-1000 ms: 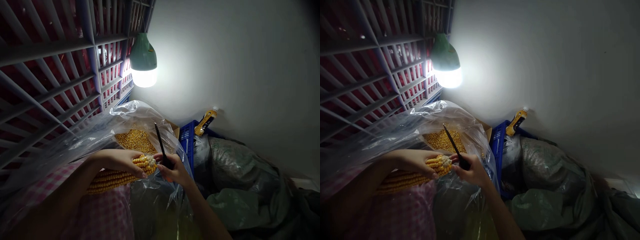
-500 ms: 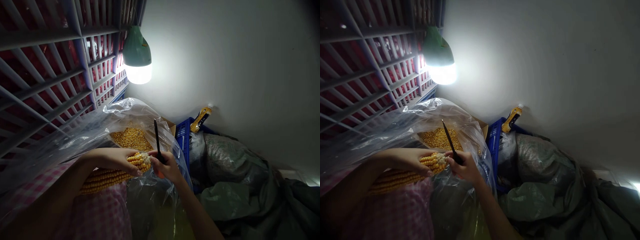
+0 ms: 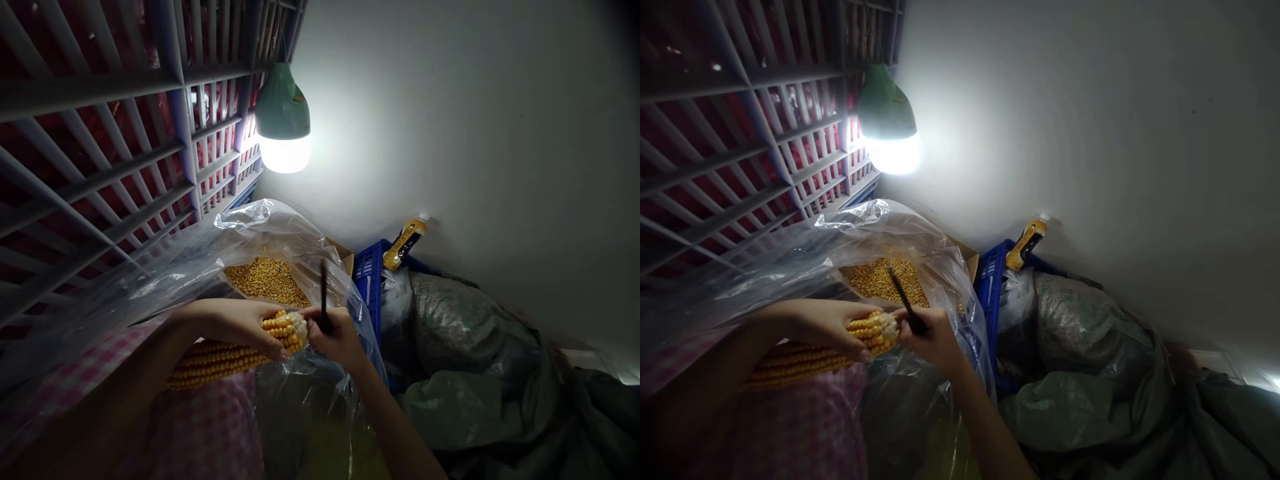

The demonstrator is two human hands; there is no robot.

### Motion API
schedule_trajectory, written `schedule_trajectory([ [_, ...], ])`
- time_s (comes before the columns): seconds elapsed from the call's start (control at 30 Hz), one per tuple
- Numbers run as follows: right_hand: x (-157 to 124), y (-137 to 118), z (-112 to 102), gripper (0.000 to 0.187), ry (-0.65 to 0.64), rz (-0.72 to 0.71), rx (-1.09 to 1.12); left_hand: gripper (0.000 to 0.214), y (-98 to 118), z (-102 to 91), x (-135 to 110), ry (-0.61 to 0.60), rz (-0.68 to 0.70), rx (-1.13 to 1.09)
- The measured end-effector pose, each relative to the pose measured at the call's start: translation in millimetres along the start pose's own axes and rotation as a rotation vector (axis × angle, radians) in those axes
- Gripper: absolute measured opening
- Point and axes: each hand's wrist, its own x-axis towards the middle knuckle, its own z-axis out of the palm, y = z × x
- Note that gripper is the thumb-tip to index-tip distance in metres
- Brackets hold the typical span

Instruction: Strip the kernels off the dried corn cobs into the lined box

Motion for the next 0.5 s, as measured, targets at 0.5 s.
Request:
schedule_trajectory([
  [0.5,1,-13,0,0.037,-0.015,-0.154,-0.186,0.061,-2,0.5,2,0.025,-0.021,-0.148],
])
